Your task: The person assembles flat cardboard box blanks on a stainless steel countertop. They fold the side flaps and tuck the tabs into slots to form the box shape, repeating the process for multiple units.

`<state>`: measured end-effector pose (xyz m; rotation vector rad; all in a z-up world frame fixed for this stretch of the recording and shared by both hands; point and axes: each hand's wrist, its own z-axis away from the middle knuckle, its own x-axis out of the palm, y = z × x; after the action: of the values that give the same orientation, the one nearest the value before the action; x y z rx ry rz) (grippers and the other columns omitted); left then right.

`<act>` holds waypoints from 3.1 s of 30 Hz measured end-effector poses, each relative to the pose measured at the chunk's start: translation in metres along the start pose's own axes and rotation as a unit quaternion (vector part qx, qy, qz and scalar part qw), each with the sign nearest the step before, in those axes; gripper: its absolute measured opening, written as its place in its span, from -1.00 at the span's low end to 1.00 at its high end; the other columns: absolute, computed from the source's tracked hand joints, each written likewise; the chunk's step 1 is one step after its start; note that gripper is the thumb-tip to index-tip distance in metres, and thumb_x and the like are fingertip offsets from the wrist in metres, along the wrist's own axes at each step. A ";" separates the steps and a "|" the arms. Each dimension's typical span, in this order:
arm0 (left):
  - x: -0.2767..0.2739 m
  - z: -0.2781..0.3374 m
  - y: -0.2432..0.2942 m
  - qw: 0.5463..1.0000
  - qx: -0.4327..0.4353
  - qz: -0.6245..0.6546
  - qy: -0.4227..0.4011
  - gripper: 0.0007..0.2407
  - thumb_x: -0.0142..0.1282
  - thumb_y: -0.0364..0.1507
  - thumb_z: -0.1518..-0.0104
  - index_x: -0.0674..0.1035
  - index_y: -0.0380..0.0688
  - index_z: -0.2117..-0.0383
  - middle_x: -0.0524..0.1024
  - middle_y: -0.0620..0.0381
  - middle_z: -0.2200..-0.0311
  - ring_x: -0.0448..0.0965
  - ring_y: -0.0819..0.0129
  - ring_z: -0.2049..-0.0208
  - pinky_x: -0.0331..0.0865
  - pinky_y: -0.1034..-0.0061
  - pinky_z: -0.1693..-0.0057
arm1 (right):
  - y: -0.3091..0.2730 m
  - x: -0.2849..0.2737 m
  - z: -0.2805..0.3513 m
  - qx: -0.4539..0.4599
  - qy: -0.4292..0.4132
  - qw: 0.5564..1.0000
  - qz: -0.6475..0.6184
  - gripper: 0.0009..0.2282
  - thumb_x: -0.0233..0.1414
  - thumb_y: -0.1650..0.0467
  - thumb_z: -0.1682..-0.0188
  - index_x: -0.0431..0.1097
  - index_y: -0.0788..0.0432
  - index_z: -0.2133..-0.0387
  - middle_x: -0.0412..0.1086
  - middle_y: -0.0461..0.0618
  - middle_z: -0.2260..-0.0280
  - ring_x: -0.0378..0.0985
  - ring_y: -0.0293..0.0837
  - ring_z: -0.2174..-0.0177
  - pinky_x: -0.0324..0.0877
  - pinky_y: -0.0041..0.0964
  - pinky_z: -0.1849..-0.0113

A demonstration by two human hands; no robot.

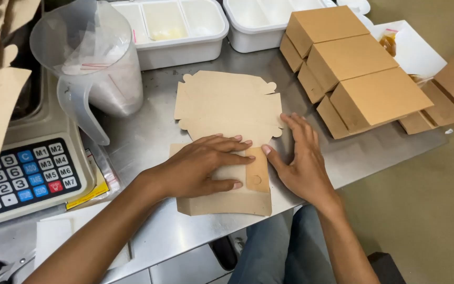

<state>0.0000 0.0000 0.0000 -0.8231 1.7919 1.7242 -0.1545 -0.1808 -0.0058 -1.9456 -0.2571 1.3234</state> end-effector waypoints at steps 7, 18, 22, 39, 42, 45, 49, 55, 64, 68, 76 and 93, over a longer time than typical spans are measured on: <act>0.006 0.001 -0.007 1.000 -0.007 0.006 0.006 -0.58 0.23 -0.37 -0.14 0.56 -0.16 -0.16 0.40 -0.25 -0.27 0.24 -0.18 -0.38 -0.11 -0.08 -0.44 | 0.007 -0.005 0.041 -0.017 -0.022 1.000 -0.005 -0.31 0.26 0.38 0.09 0.09 0.31 -0.31 0.08 0.46 -0.21 -0.11 0.56 -0.32 -0.16 0.49 -0.23; 0.020 -0.002 -0.031 0.997 0.056 -0.046 0.007 -0.55 0.08 -0.18 -0.25 0.47 -0.02 -0.24 0.17 -0.06 -0.41 0.06 0.07 -0.45 -0.11 0.14 -0.42 | 0.021 -0.008 0.056 -0.017 -0.016 1.000 -0.003 -0.30 0.25 0.28 0.12 0.11 0.04 -0.33 0.13 0.01 -0.34 0.04 -0.03 -0.36 0.07 -0.04 -0.27; 0.020 -0.001 -0.031 0.998 0.050 -0.048 0.006 -0.56 0.07 -0.18 -0.25 0.47 -0.01 -0.24 0.16 -0.05 -0.42 0.07 0.07 -0.45 -0.11 0.11 -0.41 | 0.022 -0.005 0.052 -0.035 -0.006 0.999 0.013 -0.32 0.25 0.27 0.12 0.15 0.03 -0.30 0.17 0.04 -0.32 0.10 0.01 -0.33 0.12 -0.01 -0.24; 0.024 -0.003 -0.036 0.997 0.060 -0.048 0.019 -0.56 0.09 -0.18 -0.24 0.49 0.01 -0.23 0.20 -0.05 -0.40 0.08 0.08 -0.45 -0.09 0.14 -0.41 | 0.030 -0.001 0.016 -0.035 0.013 0.997 0.069 -0.41 0.22 0.20 0.09 0.24 0.00 -0.24 0.19 0.16 -0.30 0.10 0.03 -0.33 -0.01 0.01 -0.24; 0.024 -0.003 -0.037 0.996 0.071 -0.049 0.027 -0.57 0.10 -0.19 -0.24 0.49 -0.02 -0.22 0.22 -0.08 -0.39 0.11 0.05 -0.44 -0.06 0.13 -0.40 | 0.029 0.000 0.010 -0.021 0.007 0.997 0.070 -0.42 0.20 0.18 0.08 0.25 -0.02 -0.24 0.20 0.14 -0.28 0.10 0.00 -0.33 -0.07 0.01 -0.25; 0.024 -0.003 -0.035 0.996 0.066 -0.049 0.027 -0.56 0.10 -0.19 -0.24 0.49 -0.02 -0.23 0.21 -0.08 -0.40 0.12 0.05 -0.43 -0.05 0.11 -0.40 | 0.033 0.001 0.005 -0.034 0.016 0.997 0.070 -0.44 0.22 0.19 0.09 0.28 -0.01 -0.21 0.23 0.14 -0.24 0.11 -0.01 -0.32 -0.03 0.00 -0.24; 0.023 -0.003 -0.034 0.996 0.068 -0.048 0.025 -0.57 0.09 -0.20 -0.24 0.49 -0.01 -0.23 0.21 -0.08 -0.40 0.11 0.04 -0.44 -0.05 0.10 -0.40 | 0.034 0.001 -0.003 -0.022 0.014 0.997 0.068 -0.44 0.22 0.18 0.09 0.29 0.01 -0.19 0.20 0.14 -0.27 0.10 0.01 -0.32 -0.03 -0.01 -0.24; 0.023 -0.003 -0.035 0.997 0.063 -0.048 0.023 -0.57 0.10 -0.20 -0.24 0.50 -0.01 -0.22 0.19 -0.06 -0.41 0.10 0.07 -0.44 -0.08 0.12 -0.41 | 0.036 0.004 -0.012 -0.020 0.013 0.997 0.080 -0.43 0.18 0.14 0.06 0.28 0.05 -0.20 0.20 0.17 -0.25 0.11 0.04 -0.30 -0.03 0.00 -0.23; 0.022 -0.002 -0.034 0.997 0.055 -0.044 0.014 -0.56 0.09 -0.19 -0.24 0.48 -0.02 -0.23 0.16 -0.06 -0.42 0.07 0.06 -0.45 -0.10 0.09 -0.41 | 0.040 0.008 -0.016 -0.015 0.024 0.996 0.082 -0.48 0.15 0.13 0.03 0.30 0.01 -0.19 0.16 0.17 -0.28 0.08 0.06 -0.31 0.00 0.07 -0.22; 0.007 -0.001 -0.012 1.000 0.026 -0.017 0.004 -0.57 0.15 -0.29 -0.20 0.51 -0.11 -0.21 0.27 -0.16 -0.35 0.13 -0.07 -0.42 -0.13 0.02 -0.43 | 0.022 0.006 -0.015 0.008 0.019 0.998 0.052 -0.48 0.17 0.21 0.01 0.29 0.12 -0.20 0.11 0.28 -0.26 -0.04 0.23 -0.34 -0.17 0.25 -0.24; -0.002 0.001 0.002 1.000 -0.009 0.012 -0.010 -0.57 0.19 -0.38 -0.17 0.52 -0.19 -0.19 0.36 -0.27 -0.30 0.17 -0.18 -0.41 -0.17 -0.06 -0.46 | 0.017 -0.005 -0.003 0.008 0.008 0.997 -0.079 -0.45 0.23 0.34 0.03 0.25 0.22 -0.23 0.11 0.40 -0.22 -0.16 0.45 -0.36 -0.30 0.40 -0.27; 0.023 -0.003 -0.036 0.997 0.058 -0.050 0.013 -0.55 0.10 -0.18 -0.23 0.48 0.01 -0.24 0.22 -0.04 -0.40 0.11 0.08 -0.44 -0.09 0.13 -0.41 | 0.025 0.003 0.062 -0.029 0.014 0.999 -0.023 -0.40 0.25 0.34 0.12 0.24 -0.01 -0.26 0.17 -0.04 -0.36 0.00 0.01 -0.40 -0.03 0.04 -0.31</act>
<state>0.0111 -0.0047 -0.0411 -0.8732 1.8164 1.5388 -0.2126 -0.1674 -0.0364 -1.9923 -0.3271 1.2720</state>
